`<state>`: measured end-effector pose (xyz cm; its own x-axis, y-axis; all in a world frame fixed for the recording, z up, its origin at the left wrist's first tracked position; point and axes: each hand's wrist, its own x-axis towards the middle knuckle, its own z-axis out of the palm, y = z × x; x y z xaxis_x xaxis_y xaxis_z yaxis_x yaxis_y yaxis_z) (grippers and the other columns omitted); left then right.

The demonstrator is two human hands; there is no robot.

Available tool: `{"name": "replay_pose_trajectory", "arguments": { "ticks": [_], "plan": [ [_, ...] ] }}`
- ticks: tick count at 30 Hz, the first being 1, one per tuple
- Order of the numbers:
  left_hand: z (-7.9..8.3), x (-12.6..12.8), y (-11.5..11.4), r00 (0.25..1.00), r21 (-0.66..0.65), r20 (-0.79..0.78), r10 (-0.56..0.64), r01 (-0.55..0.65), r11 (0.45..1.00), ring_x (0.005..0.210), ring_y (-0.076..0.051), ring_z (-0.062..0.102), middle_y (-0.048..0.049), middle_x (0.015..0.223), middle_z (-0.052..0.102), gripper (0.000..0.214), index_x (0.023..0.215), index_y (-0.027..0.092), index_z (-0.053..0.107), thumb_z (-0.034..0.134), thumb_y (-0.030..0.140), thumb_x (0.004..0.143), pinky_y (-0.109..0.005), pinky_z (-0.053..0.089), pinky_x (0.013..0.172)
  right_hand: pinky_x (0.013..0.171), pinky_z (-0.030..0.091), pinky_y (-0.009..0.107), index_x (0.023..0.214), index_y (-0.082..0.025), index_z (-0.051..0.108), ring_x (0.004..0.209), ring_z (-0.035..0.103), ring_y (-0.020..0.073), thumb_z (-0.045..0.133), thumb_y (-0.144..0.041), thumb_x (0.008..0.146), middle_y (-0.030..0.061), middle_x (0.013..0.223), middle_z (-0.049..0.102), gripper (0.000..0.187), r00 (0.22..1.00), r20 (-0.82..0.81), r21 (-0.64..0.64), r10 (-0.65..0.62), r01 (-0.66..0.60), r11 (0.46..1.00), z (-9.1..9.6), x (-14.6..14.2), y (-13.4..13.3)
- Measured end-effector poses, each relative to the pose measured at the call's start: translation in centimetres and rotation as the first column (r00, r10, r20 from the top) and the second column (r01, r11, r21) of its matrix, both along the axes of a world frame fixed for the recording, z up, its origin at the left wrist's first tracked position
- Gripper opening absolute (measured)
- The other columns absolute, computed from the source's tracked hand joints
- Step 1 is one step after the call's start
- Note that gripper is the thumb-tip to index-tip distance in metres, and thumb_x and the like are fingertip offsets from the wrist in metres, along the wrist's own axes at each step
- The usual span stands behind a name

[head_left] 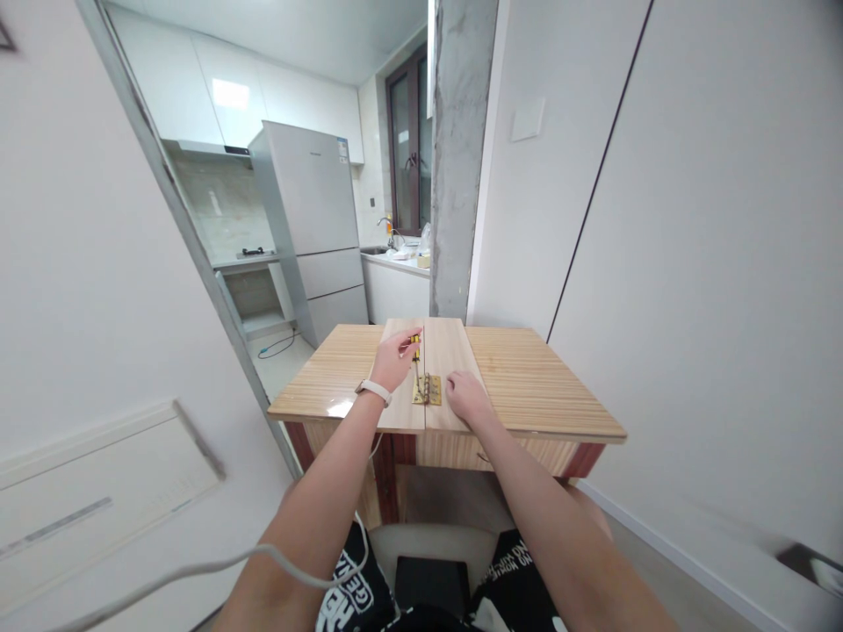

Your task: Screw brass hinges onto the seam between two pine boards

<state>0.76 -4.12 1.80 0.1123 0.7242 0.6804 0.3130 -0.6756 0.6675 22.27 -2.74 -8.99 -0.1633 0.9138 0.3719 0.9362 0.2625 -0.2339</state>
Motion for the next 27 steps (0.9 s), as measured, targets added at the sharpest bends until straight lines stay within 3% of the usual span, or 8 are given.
{"name": "replay_pose_trajectory", "arguments": {
  "ticks": [4,10,14,19,24,27],
  "plan": [
    [0.01,-0.03,-0.31,1.000,0.014,0.010,0.029,-0.029,0.999,0.087,-0.014,0.071,-0.0086,0.117,0.069,0.034,0.126,0.022,0.071,0.066,0.029,0.094,-0.029,0.063,0.080,0.102,0.034,0.028,0.108,-0.019,0.072,0.113,0.055,0.0201,0.042,-0.027,0.102,0.0111,0.113,0.070,0.031,1.000,-0.002,0.012,0.008,-0.008,1.000,0.08,-0.01,-0.07],
    [-0.28,-0.05,0.02,0.998,-0.005,0.033,-0.054,0.054,0.999,0.118,-0.021,0.066,-0.0113,0.133,0.066,0.038,0.134,0.021,0.066,0.060,0.023,0.096,-0.034,0.058,0.099,0.103,0.033,0.030,0.109,-0.018,0.072,0.113,0.055,0.0211,0.042,-0.025,0.101,0.0125,0.116,0.070,0.032,1.000,-0.001,-0.019,0.007,-0.007,1.000,0.17,-0.01,-0.06],
    [-0.22,-0.03,0.15,0.997,-0.054,0.043,-0.065,0.068,0.996,0.108,-0.020,0.071,-0.0099,0.124,0.071,0.038,0.133,0.022,0.066,0.061,0.021,0.095,-0.034,0.061,0.092,0.103,0.034,0.030,0.109,-0.019,0.072,0.113,0.055,0.0212,0.042,-0.025,0.101,0.0120,0.115,0.070,0.032,1.000,-0.005,0.000,0.008,-0.008,1.000,0.12,0.01,-0.08],
    [0.14,-0.12,-0.16,1.000,-0.015,-0.006,-0.011,0.011,1.000,0.093,-0.016,0.070,-0.0096,0.121,0.069,0.033,0.126,0.023,0.072,0.064,0.027,0.094,-0.030,0.063,0.083,0.104,0.033,0.031,0.114,-0.019,0.072,0.117,0.055,0.0225,0.042,-0.025,0.101,0.0131,0.118,0.070,0.033,1.000,-0.018,-0.027,0.003,-0.004,1.000,0.31,-0.05,-0.27],
    [0.10,-0.26,-0.21,0.997,-0.017,-0.048,-0.068,0.067,0.998,0.114,-0.019,0.067,-0.0087,0.134,0.065,0.040,0.134,0.026,0.067,0.057,0.018,0.096,-0.032,0.060,0.094,0.104,0.033,0.031,0.117,-0.019,0.072,0.118,0.054,0.0232,0.043,-0.026,0.101,0.0136,0.118,0.070,0.034,1.000,-0.018,-0.053,-0.015,0.014,0.999,0.46,-0.09,-0.41],
    [0.09,-0.31,-0.24,0.997,-0.036,-0.051,-0.052,0.050,0.998,0.105,-0.018,0.069,-0.0085,0.128,0.068,0.041,0.133,0.026,0.067,0.059,0.016,0.094,-0.032,0.061,0.089,0.103,0.033,0.031,0.113,-0.019,0.072,0.116,0.054,0.0224,0.043,-0.026,0.101,0.0125,0.117,0.070,0.033,1.000,-0.014,-0.039,-0.013,0.012,0.999,0.33,-0.08,-0.30]
  ]
}}
